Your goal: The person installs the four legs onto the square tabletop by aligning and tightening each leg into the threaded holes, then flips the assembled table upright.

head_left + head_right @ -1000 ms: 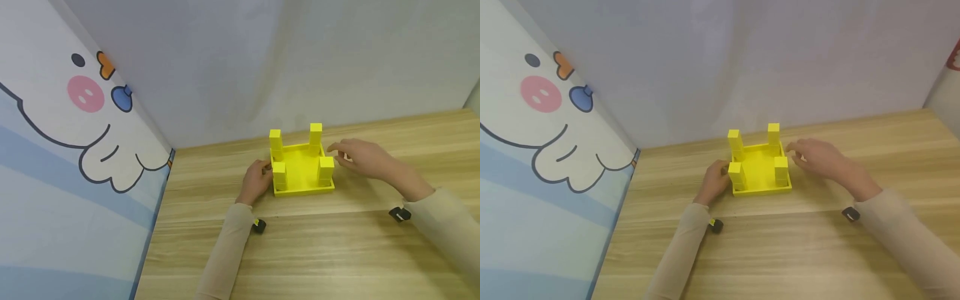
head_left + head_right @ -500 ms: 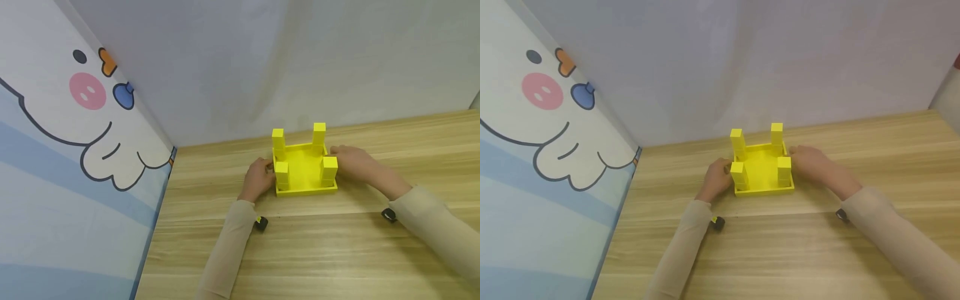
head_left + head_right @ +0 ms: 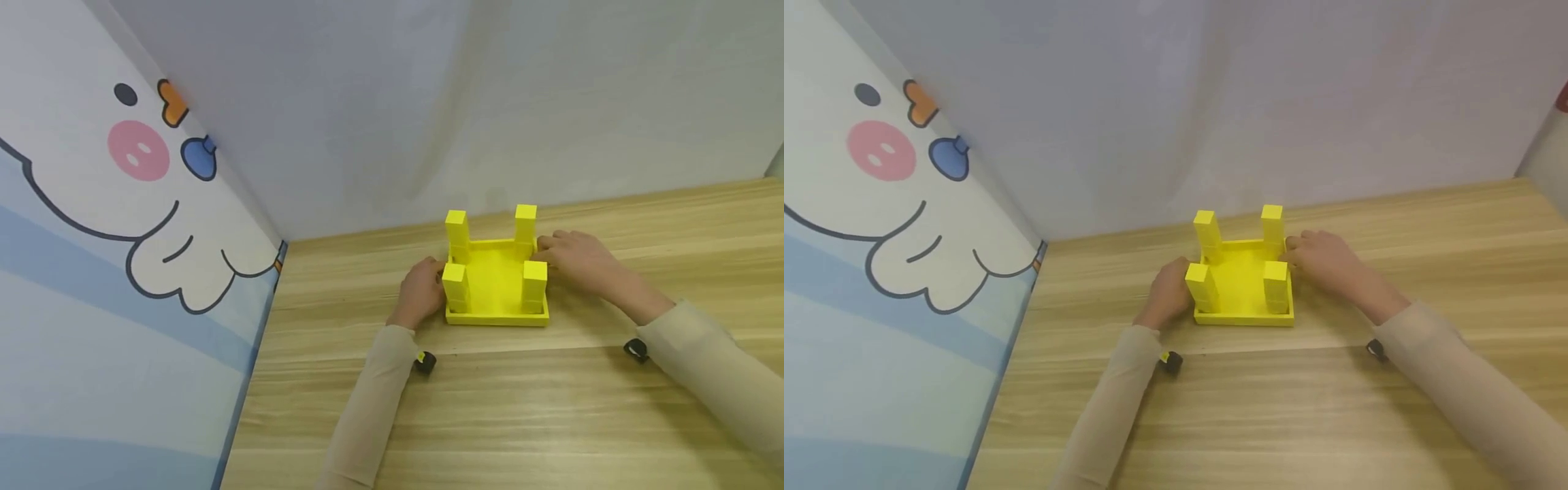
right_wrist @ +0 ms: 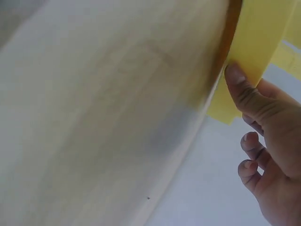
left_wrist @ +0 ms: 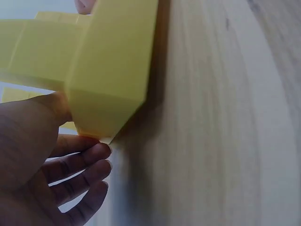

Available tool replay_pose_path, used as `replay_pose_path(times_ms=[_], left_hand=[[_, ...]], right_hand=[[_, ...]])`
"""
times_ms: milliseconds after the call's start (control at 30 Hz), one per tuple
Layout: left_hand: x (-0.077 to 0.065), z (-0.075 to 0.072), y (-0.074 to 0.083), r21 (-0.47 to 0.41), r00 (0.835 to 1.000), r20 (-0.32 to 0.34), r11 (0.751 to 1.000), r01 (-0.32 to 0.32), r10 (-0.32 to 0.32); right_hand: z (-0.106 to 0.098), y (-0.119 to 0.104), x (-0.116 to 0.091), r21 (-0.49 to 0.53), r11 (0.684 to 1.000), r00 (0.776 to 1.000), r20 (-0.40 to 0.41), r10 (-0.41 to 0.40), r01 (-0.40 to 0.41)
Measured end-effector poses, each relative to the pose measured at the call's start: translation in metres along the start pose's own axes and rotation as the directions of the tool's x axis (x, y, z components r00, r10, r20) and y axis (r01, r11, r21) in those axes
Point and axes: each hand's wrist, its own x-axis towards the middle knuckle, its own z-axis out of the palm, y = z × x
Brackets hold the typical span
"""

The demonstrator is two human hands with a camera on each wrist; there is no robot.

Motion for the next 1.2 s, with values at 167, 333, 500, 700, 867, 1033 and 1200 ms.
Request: replay_pose_path(times_ms=[167,333,500,700,867,1033,1200], left_hand=[[-0.002,-0.015,0.002,-0.054,1.000,-0.001,0.998,0.015,-0.016],[-0.003,-0.027,-0.001,-0.146,0.998,0.008,0.987,-0.060,0.062],[-0.006,-0.039,-0.002,-0.198,0.992,-0.008,0.972,-0.128,0.129],[-0.006,-0.054,-0.004,-0.317,0.995,0.009,0.943,-0.095,0.104],[-0.007,-0.064,-0.002,-0.509,0.996,0.093,0.860,0.035,0.015],[-0.007,-0.064,-0.005,-0.687,0.982,0.183,0.720,0.099,0.040],[-0.009,-0.067,-0.010,-0.727,0.968,0.235,0.677,0.113,0.090]], right_hand=[[-0.011,0.000,-0.002,0.042,0.999,0.999,-0.036,0.002,-0.001],[-0.019,-0.002,-0.006,0.028,0.997,0.992,-0.104,-0.068,0.071],[-0.019,-0.004,-0.010,0.008,0.985,0.959,-0.231,-0.164,0.171],[-0.024,-0.007,-0.015,0.034,0.966,0.908,-0.351,-0.230,0.258],[-0.035,-0.011,-0.015,0.104,0.946,0.882,-0.404,-0.242,0.307],[-0.044,-0.012,-0.013,0.110,0.940,0.872,-0.421,-0.251,0.323],[-0.049,-0.013,-0.013,0.138,0.945,0.881,-0.422,-0.214,0.296]])
